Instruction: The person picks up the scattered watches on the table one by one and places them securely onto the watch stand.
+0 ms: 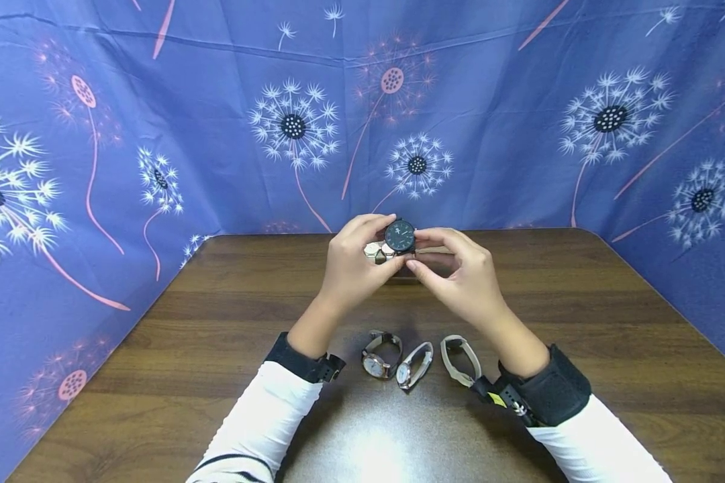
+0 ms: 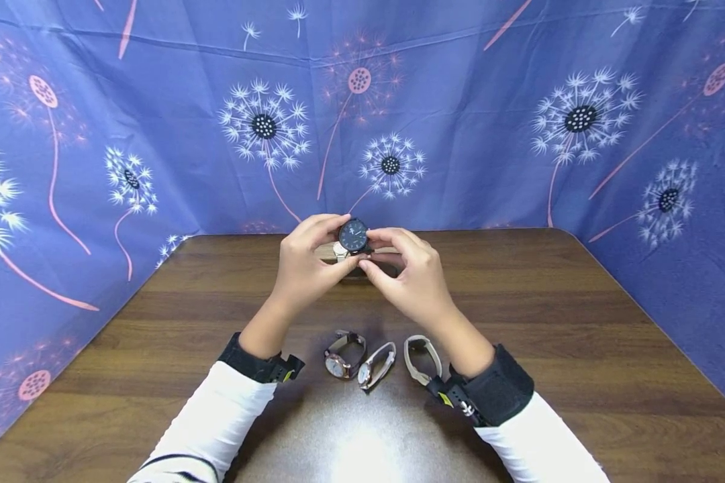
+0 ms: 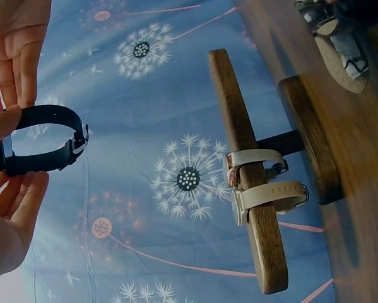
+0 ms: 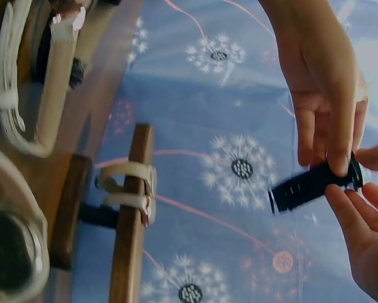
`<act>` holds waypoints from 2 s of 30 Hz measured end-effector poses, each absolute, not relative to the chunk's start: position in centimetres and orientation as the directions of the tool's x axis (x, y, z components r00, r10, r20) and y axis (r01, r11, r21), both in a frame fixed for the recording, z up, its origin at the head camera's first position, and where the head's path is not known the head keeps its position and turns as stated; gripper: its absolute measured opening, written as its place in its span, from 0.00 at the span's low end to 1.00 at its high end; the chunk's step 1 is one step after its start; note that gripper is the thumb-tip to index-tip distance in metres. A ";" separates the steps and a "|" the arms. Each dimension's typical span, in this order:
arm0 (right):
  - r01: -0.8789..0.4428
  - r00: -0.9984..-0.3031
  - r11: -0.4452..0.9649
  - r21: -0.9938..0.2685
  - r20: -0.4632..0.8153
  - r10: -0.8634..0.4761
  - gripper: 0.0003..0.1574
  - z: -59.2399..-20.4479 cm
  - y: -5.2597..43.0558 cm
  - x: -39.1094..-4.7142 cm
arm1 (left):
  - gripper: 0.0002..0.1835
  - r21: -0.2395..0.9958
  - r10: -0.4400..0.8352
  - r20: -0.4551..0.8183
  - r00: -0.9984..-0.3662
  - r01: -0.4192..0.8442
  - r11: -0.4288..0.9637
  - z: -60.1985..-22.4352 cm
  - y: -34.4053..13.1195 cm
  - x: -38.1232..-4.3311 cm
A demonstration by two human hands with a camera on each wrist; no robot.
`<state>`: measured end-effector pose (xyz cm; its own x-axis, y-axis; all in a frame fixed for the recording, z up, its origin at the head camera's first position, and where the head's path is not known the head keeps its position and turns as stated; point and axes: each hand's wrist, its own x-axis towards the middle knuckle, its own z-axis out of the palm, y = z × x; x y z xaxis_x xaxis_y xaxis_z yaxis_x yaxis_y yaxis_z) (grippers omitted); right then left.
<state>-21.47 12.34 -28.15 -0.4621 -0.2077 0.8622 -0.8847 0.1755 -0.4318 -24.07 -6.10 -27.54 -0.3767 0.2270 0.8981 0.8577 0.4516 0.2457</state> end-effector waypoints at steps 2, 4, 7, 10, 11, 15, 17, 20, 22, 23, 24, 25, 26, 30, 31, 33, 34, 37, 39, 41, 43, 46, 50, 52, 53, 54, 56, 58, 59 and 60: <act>-0.890 -0.445 0.227 -0.396 0.862 -0.242 0.31 -28.0 12.8 -21.6 | 0.28 0.227 0.251 0.899 -0.360 0.871 0.436 -27.4 -6.3 -24.1; -0.893 -0.428 0.277 -0.355 0.858 -0.282 0.36 -27.8 13.4 -21.8 | 0.28 0.204 0.285 0.896 -0.340 0.886 0.417 -27.2 -6.5 -24.0; -0.900 -0.410 0.304 -0.312 0.843 -0.348 0.44 -27.5 14.1 -22.0 | 0.28 0.168 0.337 0.891 -0.304 0.910 0.378 -26.9 -6.7 -23.9; -0.908 -0.397 0.307 -0.287 0.823 -0.405 0.49 -27.2 14.7 -22.1 | 0.28 0.151 0.379 0.882 -0.279 0.930 0.335 -26.7 -6.8 -23.8; -0.909 -0.394 0.310 -0.278 0.818 -0.419 0.50 -27.1 14.9 -22.1 | 0.29 0.145 0.390 0.880 -0.271 0.935 0.323 -26.7 -6.8 -23.7; -0.912 -0.371 0.343 -0.225 0.808 -0.457 0.49 -26.8 15.3 -22.0 | 0.29 0.120 0.430 0.870 -0.243 0.949 0.293 -26.5 -6.6 -23.4; -0.914 -0.359 0.349 -0.205 0.810 -0.464 0.47 -26.7 15.5 -21.9 | 0.28 0.104 0.446 0.865 -0.229 0.952 0.288 -26.5 -6.5 -23.2; -0.921 -0.346 0.337 -0.197 0.812 -0.470 0.46 -26.5 15.6 -21.8 | 0.28 0.089 0.459 0.860 -0.223 0.951 0.294 -26.4 -6.4 -22.9; -0.926 -0.342 0.317 -0.206 0.812 -0.473 0.45 -26.4 15.6 -21.7 | 0.28 0.082 0.464 0.857 -0.221 0.950 0.302 -26.3 -6.4 -22.7; -0.928 -0.340 0.309 -0.207 0.811 -0.476 0.45 -26.3 15.6 -21.6 | 0.28 0.079 0.465 0.857 -0.221 0.949 0.306 -26.2 -6.4 -22.6; -0.930 -0.337 0.304 -0.207 0.811 -0.478 0.44 -26.3 15.6 -21.6 | 0.28 0.076 0.465 0.858 -0.220 0.948 0.308 -26.2 -6.4 -22.6; -0.932 -0.333 0.299 -0.206 0.811 -0.481 0.44 -26.2 15.6 -21.6 | 0.28 0.075 0.465 0.858 -0.218 0.949 0.307 -26.2 -6.4 -22.5; -0.933 -0.330 0.299 -0.202 0.810 -0.484 0.44 -26.2 15.6 -21.6 | 0.28 0.075 0.465 0.858 -0.217 0.950 0.305 -26.1 -6.4 -22.5; -0.927 -0.335 0.323 -0.191 0.809 -0.483 0.43 -26.2 15.9 -21.9 | 0.31 0.105 0.470 0.850 -0.239 0.950 0.294 -26.1 -6.6 -22.7; -0.921 -0.345 0.338 -0.193 0.807 -0.479 0.43 -26.2 16.0 -22.0 | 0.32 0.123 0.470 0.846 -0.253 0.949 0.289 -26.1 -6.7 -22.8; -0.901 -0.379 0.383 -0.204 0.800 -0.465 0.43 -26.3 16.5 -22.4 | 0.33 0.164 0.460 0.839 -0.291 0.941 0.295 -26.1 -7.0 -23.3; -0.889 -0.403 0.402 -0.220 0.794 -0.456 0.42 -26.3 16.8 -22.7 | 0.33 0.187 0.452 0.835 -0.312 0.935 0.300 -26.2 -7.3 -23.6; -0.835 -0.500 0.463 -0.296 0.758 -0.418 0.41 -26.6 18.0 -23.4 | 0.32 0.256 0.421 0.823 -0.382 0.910 0.326 -26.4 -8.2 -24.5; -0.797 -0.570 0.477 -0.370 0.721 -0.393 0.40 -26.9 18.9 -24.0 | 0.30 0.292 0.406 0.805 -0.432 0.885 0.363 -26.6 -8.9 -25.2; -0.755 -0.638 0.473 -0.453 0.673 -0.374 0.38 -27.2 20.0 -24.6 | 0.28 0.339 0.397 0.776 -0.490 0.855 0.394 -26.7 -9.7 -25.8; -0.719 -0.689 0.454 -0.526 0.625 -0.367 0.36 -27.6 21.1 -25.4 | 0.26 0.394 0.387 0.735 -0.557 0.815 0.425 -26.9 -10.5 -26.4; -0.669 -0.742 0.443 -0.597 0.568 -0.355 0.34 -28.1 22.7 -26.6 | 0.24 0.496 0.356 0.670 -0.652 0.749 0.439 -27.2 -11.5 -27.4; -0.639 -0.768 0.475 -0.605 0.536 -0.351 0.34 -29.2 24.5 -28.3 | 0.23 0.607 0.298 0.587 -0.753 0.653 0.453 -28.5 -13.0 -29.1; -0.629 -0.776 0.485 -0.607 0.519 -0.358 0.34 -30.0 25.1 -29.0 | 0.23 0.650 0.282 0.529 -0.801 0.595 0.473 -29.3 -13.7 -30.0; -0.623 -0.781 0.491 -0.609 0.510 -0.359 0.34 -30.4 25.4 -29.3 | 0.23 0.672 0.274 0.496 -0.824 0.564 0.480 -29.8 -14.1 -30.4; -0.615 -0.788 0.494 -0.614 0.500 -0.359 0.34 -30.8 25.7 -29.6 | 0.22 0.694 0.266 0.464 -0.845 0.533 0.484 -30.2 -14.4 -30.7; -0.595 -0.803 0.497 -0.632 0.484 -0.348 0.34 -31.5 26.0 -30.1 | 0.22 0.724 0.256 0.410 -0.875 0.483 0.492 -30.9 -15.0 -31.3; -0.564 -0.825 0.491 -0.664 0.466 -0.320 0.34 -32.1 26.3 -30.5 | 0.21 0.744 0.234 0.377 -0.896 0.443 0.501 -31.5 -15.5 -31.9; -0.555 -0.831 0.487 -0.674 0.460 -0.311 0.34 -32.3 26.4 -30.8 | 0.21 0.751 0.218 0.366 -0.905 0.425 0.505 -31.7 -15.7 -32.1; -0.545 -0.838 0.479 -0.688 0.453 -0.304 0.34 -32.5 26.4 -31.0 | 0.21 0.763 0.199 0.353 -0.914 0.404 0.504 -31.9 -15.9 -32.3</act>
<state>-31.04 26.36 -32.49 -0.8382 -0.3043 0.4526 -0.5453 0.4795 -0.6875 -32.33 -15.94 -31.88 -0.9144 0.1991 0.3525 0.4040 0.5044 0.7631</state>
